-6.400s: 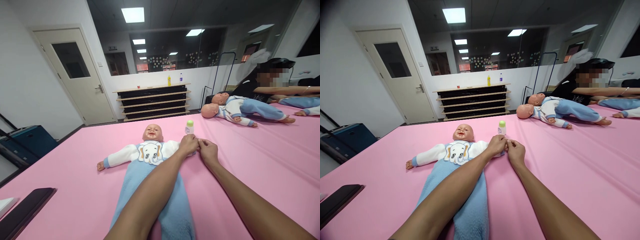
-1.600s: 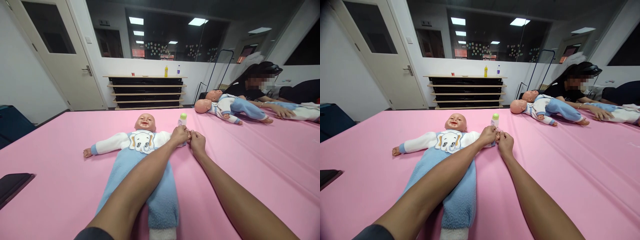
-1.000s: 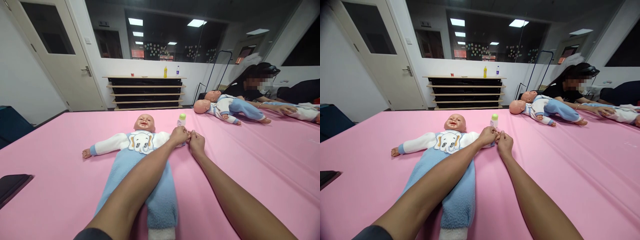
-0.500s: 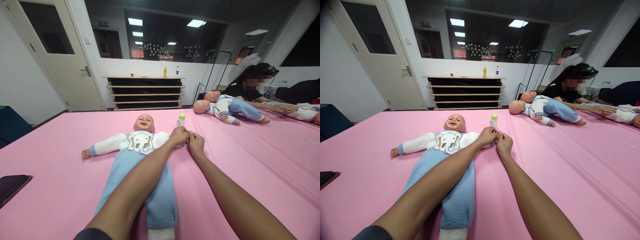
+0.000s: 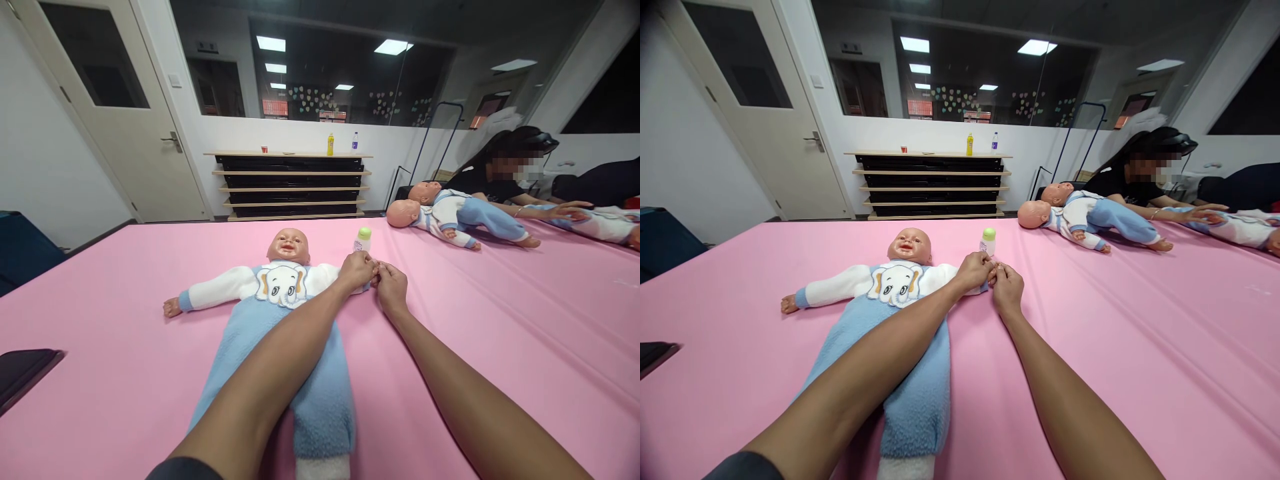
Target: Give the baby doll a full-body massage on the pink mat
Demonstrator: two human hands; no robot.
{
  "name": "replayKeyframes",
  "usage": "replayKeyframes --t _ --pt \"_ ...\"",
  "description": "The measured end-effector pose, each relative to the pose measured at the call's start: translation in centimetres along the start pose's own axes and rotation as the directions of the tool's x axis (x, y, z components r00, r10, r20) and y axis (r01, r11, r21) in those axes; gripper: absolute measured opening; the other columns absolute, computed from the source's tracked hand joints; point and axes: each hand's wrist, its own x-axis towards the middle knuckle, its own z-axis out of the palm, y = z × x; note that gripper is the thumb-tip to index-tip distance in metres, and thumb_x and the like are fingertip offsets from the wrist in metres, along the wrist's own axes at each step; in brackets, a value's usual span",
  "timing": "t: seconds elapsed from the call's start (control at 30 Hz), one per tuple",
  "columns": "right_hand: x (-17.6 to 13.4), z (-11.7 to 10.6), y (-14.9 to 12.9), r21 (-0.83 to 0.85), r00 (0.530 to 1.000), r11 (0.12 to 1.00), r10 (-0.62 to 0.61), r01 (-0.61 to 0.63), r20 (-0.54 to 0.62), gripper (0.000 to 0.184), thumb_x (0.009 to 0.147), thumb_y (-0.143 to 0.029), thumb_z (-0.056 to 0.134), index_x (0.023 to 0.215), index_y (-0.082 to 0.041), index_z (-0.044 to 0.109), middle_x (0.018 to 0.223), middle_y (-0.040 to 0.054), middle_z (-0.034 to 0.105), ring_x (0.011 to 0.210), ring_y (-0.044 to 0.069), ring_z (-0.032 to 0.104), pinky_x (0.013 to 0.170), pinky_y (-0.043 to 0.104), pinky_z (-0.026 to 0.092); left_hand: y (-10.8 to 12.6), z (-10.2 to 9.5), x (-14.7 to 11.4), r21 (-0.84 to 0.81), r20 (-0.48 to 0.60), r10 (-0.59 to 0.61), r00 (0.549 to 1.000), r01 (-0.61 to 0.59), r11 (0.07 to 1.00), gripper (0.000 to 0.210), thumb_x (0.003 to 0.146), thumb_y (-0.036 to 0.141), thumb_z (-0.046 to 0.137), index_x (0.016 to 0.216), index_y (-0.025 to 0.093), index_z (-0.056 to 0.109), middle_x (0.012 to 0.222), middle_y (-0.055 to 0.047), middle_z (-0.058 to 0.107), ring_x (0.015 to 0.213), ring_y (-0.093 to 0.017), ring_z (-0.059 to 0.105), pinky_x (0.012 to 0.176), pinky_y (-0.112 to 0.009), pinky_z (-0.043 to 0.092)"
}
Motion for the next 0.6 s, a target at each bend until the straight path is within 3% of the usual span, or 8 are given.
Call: replayKeyframes --t 0.17,0.37,0.6 --pt "0.1 -0.3 0.2 -0.045 1.0 0.999 -0.015 0.014 -0.016 0.037 0.081 -0.05 0.06 0.093 -0.016 0.069 0.065 0.0017 0.065 0.057 0.014 0.056 0.057 0.026 0.045 0.2 -0.1 -0.1 -0.011 -0.01 -0.013 1.0 0.013 1.0 0.027 0.092 0.034 0.049 0.081 0.015 0.065 0.07 -0.005 0.069 0.067 -0.013 0.062 0.069 -0.023 0.049" --pt "0.5 -0.6 0.7 -0.062 0.998 0.997 0.042 -0.045 -0.05 0.037 0.08 -0.053 0.061 0.08 -0.016 0.066 0.055 0.0017 0.062 0.05 0.016 0.055 0.05 0.027 0.044 0.5 0.0 -0.4 -0.002 0.005 -0.033 0.999 0.033 0.999 0.013 0.081 0.026 0.064 0.085 0.015 0.069 0.071 -0.005 0.07 0.069 -0.015 0.062 0.07 -0.024 0.049" --pt "0.6 -0.1 1.0 0.033 0.997 0.998 0.049 -0.047 -0.06 0.045 0.087 -0.058 0.047 0.066 -0.019 0.054 0.052 0.0001 0.056 0.046 0.012 0.05 0.045 0.025 0.042 0.2 0.2 -0.2 0.008 -0.009 -0.01 1.0 0.01 1.0 0.013 0.082 0.026 0.061 0.086 0.015 0.068 0.082 -0.006 0.071 0.073 -0.014 0.062 0.071 -0.024 0.049"
